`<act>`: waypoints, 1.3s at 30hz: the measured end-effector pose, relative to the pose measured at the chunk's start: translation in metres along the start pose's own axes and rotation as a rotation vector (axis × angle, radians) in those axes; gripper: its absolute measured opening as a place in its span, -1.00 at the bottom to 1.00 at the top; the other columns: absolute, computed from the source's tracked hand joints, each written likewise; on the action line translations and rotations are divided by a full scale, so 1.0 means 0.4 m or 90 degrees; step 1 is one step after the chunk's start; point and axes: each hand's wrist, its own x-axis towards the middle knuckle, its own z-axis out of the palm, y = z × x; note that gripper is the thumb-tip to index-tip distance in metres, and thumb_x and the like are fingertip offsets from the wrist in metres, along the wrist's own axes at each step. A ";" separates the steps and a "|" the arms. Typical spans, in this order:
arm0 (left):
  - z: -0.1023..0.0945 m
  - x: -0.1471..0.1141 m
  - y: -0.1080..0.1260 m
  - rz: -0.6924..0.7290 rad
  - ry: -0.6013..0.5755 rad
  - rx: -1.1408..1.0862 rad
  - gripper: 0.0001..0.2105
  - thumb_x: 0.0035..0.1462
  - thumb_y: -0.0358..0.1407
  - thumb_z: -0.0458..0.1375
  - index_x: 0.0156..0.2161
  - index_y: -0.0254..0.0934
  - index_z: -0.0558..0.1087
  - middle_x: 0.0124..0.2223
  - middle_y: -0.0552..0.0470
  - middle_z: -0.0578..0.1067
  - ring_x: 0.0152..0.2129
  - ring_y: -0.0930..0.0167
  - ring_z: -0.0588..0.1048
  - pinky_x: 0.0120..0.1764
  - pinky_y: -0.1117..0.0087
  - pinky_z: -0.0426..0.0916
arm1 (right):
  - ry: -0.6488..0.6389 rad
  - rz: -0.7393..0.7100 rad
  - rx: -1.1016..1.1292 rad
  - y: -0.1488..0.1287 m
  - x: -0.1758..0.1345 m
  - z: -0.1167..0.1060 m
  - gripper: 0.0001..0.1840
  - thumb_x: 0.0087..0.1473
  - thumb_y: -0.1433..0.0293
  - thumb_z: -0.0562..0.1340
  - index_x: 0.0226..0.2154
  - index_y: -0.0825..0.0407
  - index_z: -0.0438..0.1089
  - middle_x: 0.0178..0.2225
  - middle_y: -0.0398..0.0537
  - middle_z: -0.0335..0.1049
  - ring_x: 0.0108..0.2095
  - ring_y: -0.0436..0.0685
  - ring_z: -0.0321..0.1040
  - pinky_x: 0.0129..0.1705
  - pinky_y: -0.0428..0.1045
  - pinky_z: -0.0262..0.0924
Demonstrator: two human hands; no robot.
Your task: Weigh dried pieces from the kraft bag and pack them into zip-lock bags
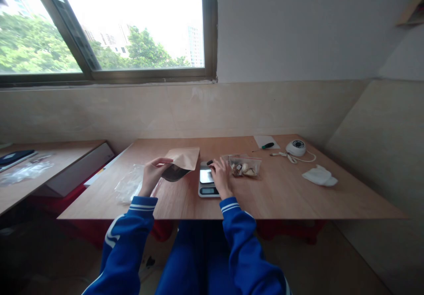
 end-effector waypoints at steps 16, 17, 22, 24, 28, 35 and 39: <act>0.026 -0.011 -0.018 -0.011 -0.007 0.006 -0.81 -0.07 -0.24 0.20 -0.33 -0.25 0.57 -0.35 0.01 0.61 -0.44 0.36 0.56 -0.39 0.43 0.43 | -0.054 -0.052 -0.115 -0.092 -0.071 -0.037 -0.75 0.11 0.57 0.11 -0.32 0.03 0.48 -0.18 0.04 0.40 -0.11 0.19 0.26 -0.05 0.10 0.16; 0.027 -0.011 -0.017 -0.008 -0.005 0.007 -0.81 -0.07 -0.24 0.20 -0.33 -0.25 0.57 -0.34 0.01 0.61 -0.43 0.36 0.56 -0.38 0.43 0.43 | -0.031 -0.052 -0.067 -0.110 -0.076 -0.043 -0.73 0.12 0.57 0.08 -0.31 0.03 0.47 -0.21 0.04 0.39 -0.13 0.18 0.27 -0.07 0.09 0.18; 0.037 -0.027 -0.013 -0.002 -0.015 0.007 -0.82 -0.06 -0.22 0.20 -0.33 -0.23 0.56 -0.35 0.04 0.61 -0.45 0.37 0.56 -0.38 0.44 0.42 | -0.087 -0.180 0.117 -0.233 -0.124 -0.025 -0.64 0.11 0.59 -0.02 -0.20 0.07 0.42 -0.19 0.03 0.40 -0.10 0.13 0.31 -0.02 0.03 0.25; 0.041 -0.041 -0.011 0.004 -0.021 0.018 -0.83 -0.05 -0.21 0.19 -0.35 -0.22 0.56 -0.35 0.05 0.61 -0.46 0.38 0.56 -0.38 0.44 0.42 | -0.164 -0.231 0.070 -0.269 -0.135 0.009 -0.58 0.07 0.62 0.00 -0.05 0.14 0.36 -0.04 0.11 0.38 0.03 0.14 0.26 0.07 0.03 0.23; 0.044 -0.074 -0.008 0.009 -0.006 0.060 -0.86 -0.03 -0.22 0.20 -0.37 -0.18 0.56 -0.37 0.08 0.60 -0.47 0.38 0.55 -0.36 0.40 0.42 | -0.262 -0.147 -0.118 -0.303 -0.113 0.079 -0.42 0.00 0.67 0.05 0.13 0.27 0.19 0.09 0.30 0.29 0.10 0.24 0.24 0.10 0.11 0.21; 0.051 -0.112 -0.010 0.005 0.035 0.076 -0.90 0.00 -0.26 0.19 -0.38 -0.16 0.55 -0.33 0.09 0.60 -0.47 0.40 0.53 -0.35 0.40 0.42 | -0.355 -0.058 -0.200 -0.340 -0.039 0.146 -0.71 0.10 0.61 0.09 -0.15 0.25 0.43 -0.18 0.30 0.49 -0.14 0.32 0.45 -0.04 0.16 0.30; 0.056 -0.127 -0.017 0.003 0.056 0.073 -0.91 0.01 -0.31 0.17 -0.41 -0.16 0.55 -0.31 0.11 0.60 -0.45 0.42 0.53 -0.32 0.41 0.42 | -0.357 -0.013 -0.199 -0.345 -0.049 0.163 -0.73 0.13 0.62 0.07 -0.17 0.24 0.44 -0.24 0.28 0.51 -0.20 0.30 0.49 -0.14 0.11 0.36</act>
